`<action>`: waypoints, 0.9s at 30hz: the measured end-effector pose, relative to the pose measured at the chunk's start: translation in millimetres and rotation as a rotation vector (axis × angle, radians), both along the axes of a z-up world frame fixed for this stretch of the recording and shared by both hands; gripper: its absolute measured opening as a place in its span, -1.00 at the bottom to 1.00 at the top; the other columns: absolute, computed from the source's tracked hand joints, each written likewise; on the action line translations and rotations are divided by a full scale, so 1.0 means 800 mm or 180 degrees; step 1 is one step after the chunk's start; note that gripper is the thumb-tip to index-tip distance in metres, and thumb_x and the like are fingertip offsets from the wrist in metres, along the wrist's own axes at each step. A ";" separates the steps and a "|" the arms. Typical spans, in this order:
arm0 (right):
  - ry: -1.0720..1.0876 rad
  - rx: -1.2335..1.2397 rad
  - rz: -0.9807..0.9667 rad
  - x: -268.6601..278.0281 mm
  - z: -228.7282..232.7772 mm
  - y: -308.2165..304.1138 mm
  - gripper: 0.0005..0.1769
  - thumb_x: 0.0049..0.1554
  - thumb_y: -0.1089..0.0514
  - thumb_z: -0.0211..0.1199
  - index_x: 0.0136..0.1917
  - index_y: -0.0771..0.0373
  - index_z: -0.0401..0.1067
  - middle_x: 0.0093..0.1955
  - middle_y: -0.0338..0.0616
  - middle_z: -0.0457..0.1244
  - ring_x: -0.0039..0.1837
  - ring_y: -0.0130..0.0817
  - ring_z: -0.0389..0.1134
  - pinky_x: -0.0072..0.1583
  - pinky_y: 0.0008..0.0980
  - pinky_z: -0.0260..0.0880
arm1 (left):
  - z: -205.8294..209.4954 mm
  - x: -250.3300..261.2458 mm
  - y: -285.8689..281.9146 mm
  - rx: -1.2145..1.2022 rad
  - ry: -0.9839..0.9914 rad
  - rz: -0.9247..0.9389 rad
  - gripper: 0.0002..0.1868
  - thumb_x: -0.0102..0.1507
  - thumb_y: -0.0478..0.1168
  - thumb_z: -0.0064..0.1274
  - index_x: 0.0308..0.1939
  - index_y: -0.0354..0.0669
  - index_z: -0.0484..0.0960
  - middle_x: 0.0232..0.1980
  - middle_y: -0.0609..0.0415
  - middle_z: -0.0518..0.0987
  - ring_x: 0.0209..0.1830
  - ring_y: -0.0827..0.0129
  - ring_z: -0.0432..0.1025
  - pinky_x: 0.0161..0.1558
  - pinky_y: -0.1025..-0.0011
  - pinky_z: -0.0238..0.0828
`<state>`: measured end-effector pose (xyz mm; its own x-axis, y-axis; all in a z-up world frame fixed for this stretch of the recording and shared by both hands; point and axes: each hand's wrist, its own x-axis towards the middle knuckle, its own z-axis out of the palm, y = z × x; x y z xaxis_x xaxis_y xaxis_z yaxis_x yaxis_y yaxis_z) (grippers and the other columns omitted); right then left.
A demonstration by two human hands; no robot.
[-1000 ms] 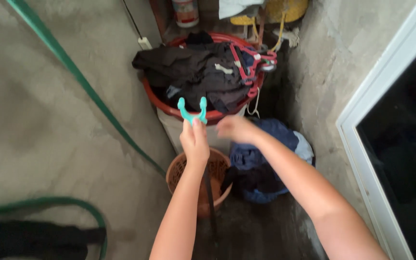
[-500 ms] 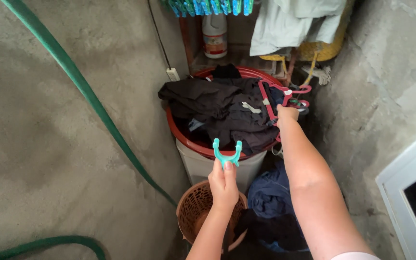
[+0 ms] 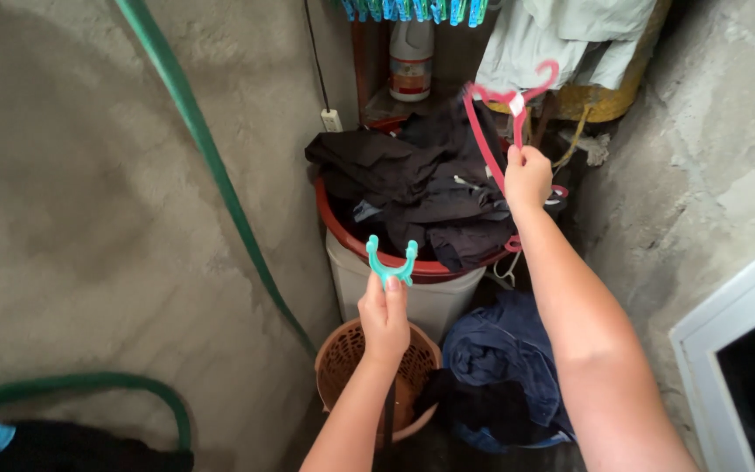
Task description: The person uses a long metal pole with a hook to lift clothes on hangers and hang them on a clothesline. They repeatedly pick up garments from a bucket, place them on hangers, and raise them to the line using the pole.
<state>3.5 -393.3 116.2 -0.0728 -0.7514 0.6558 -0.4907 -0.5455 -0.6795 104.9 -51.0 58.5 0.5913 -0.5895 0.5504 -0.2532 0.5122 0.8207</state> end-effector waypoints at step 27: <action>0.0639 -0.0561 0.1311 -0.187 0.130 0.430 -0.83 0.28 0.12 0.35 0.05 0.25 0.61 -0.18 -0.22 0.43 -0.15 -0.62 0.35 -0.09 -0.44 0.36 | 0.006 -0.074 0.128 -0.0302 -0.0148 -0.0302 -0.69 0.46 -0.10 -0.18 -0.12 -0.29 0.53 -0.46 0.24 0.43 -0.48 0.61 0.26 -0.38 0.53 0.23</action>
<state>-146.4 -48.9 220.3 0.3480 -0.5676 0.7462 -0.3219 -0.8199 -0.4735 46.0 51.6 63.5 0.5079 -0.5857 0.6317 -0.2365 0.6103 0.7560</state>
